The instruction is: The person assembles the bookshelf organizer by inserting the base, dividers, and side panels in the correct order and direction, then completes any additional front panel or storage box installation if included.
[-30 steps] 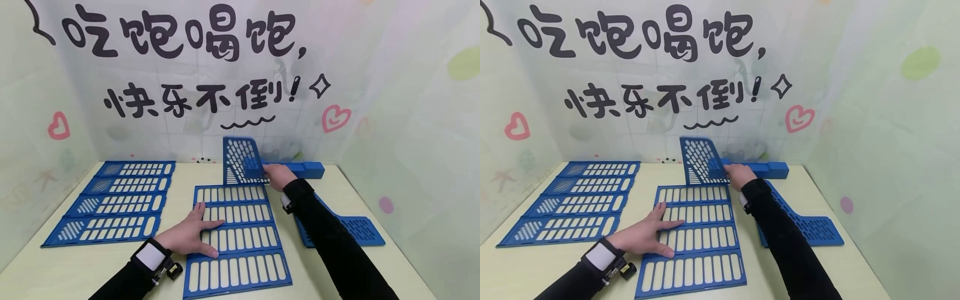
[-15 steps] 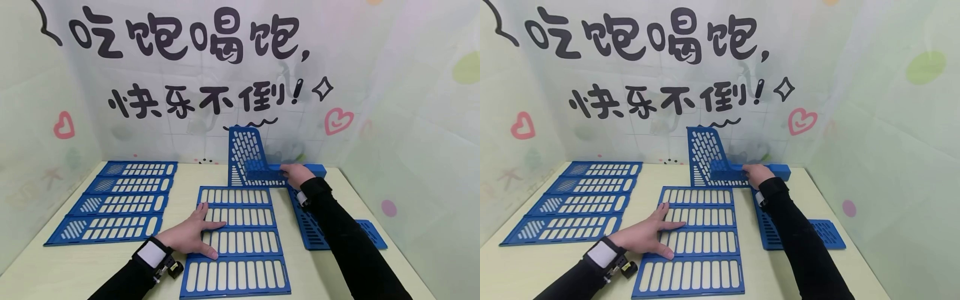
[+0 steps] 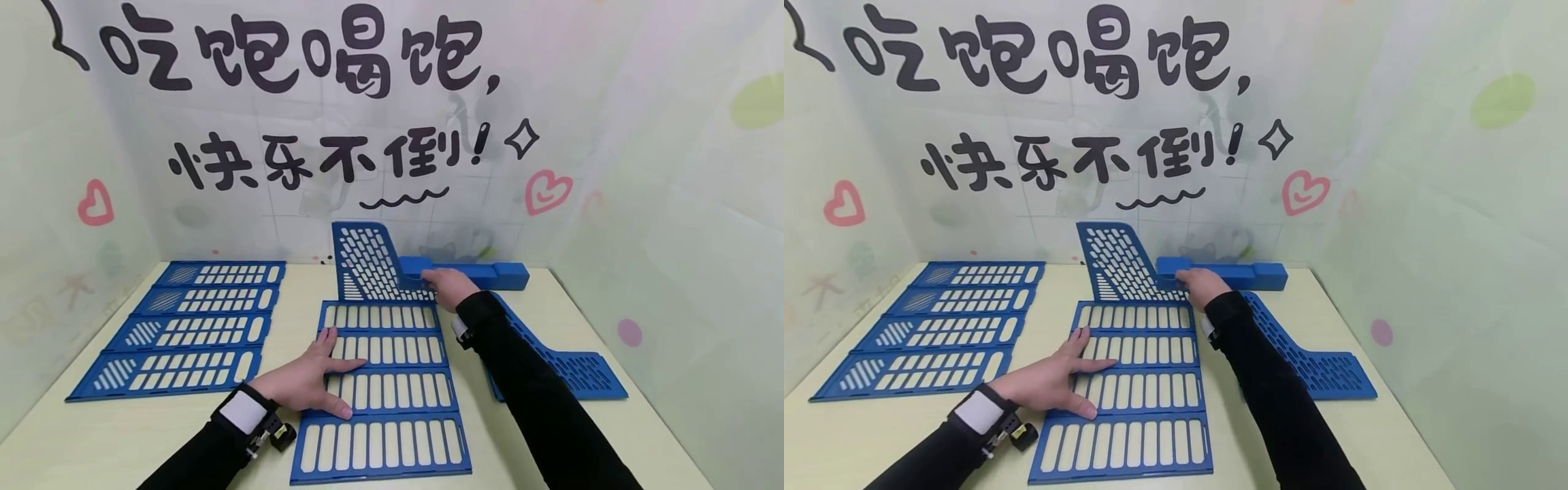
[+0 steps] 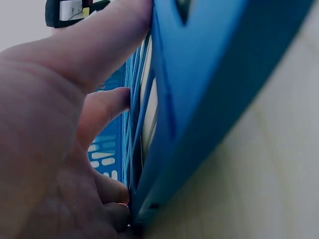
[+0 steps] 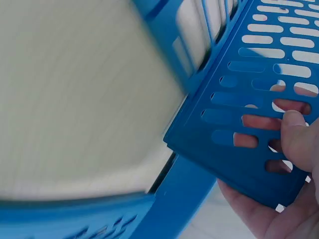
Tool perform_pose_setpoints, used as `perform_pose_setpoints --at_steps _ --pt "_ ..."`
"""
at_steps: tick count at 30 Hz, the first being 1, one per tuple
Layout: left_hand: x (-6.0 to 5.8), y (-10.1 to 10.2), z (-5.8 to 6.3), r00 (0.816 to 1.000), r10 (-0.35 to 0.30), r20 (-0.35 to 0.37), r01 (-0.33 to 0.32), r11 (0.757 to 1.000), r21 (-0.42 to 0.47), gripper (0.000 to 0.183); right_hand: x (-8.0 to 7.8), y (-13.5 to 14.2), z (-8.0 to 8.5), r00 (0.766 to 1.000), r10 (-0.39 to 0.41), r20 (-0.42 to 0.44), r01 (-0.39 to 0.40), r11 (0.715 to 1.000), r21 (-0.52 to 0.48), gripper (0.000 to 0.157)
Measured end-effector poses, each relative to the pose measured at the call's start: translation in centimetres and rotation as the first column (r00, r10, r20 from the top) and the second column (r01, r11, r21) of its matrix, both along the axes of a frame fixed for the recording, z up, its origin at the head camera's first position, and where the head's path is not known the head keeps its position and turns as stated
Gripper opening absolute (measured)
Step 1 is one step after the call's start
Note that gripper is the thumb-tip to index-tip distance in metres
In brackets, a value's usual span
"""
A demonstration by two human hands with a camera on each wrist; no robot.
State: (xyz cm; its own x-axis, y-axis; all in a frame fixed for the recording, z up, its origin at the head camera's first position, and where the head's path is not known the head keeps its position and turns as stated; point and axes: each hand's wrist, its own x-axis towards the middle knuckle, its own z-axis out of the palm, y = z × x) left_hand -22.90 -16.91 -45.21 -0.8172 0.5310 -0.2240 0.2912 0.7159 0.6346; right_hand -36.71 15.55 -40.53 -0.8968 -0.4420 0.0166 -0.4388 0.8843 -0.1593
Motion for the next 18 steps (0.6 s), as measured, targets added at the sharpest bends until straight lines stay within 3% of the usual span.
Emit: perform_pose_setpoints --at_steps 6,8,14,18 --pt "-0.1 0.0 -0.1 1.0 0.006 -0.008 -0.006 1.0 -0.015 0.087 -0.4 -3.4 -0.2 1.0 0.028 0.005 -0.028 1.0 -0.002 0.039" --pt "-0.3 0.3 -0.1 1.0 0.007 -0.002 -0.007 1.0 -0.02 0.087 -0.2 -3.2 -0.2 1.0 0.013 0.015 -0.013 0.999 -0.032 0.039" --pt "0.3 0.4 -0.7 0.999 0.034 0.016 -0.034 0.999 -0.015 0.087 1.4 -1.2 -0.9 0.998 -0.048 0.029 0.053 0.983 -0.174 0.046" --pt "0.0 0.4 -0.7 0.999 0.039 -0.003 -0.039 0.999 -0.015 0.088 2.5 3.2 0.3 0.993 -0.118 -0.003 0.113 0.959 -0.258 0.054"
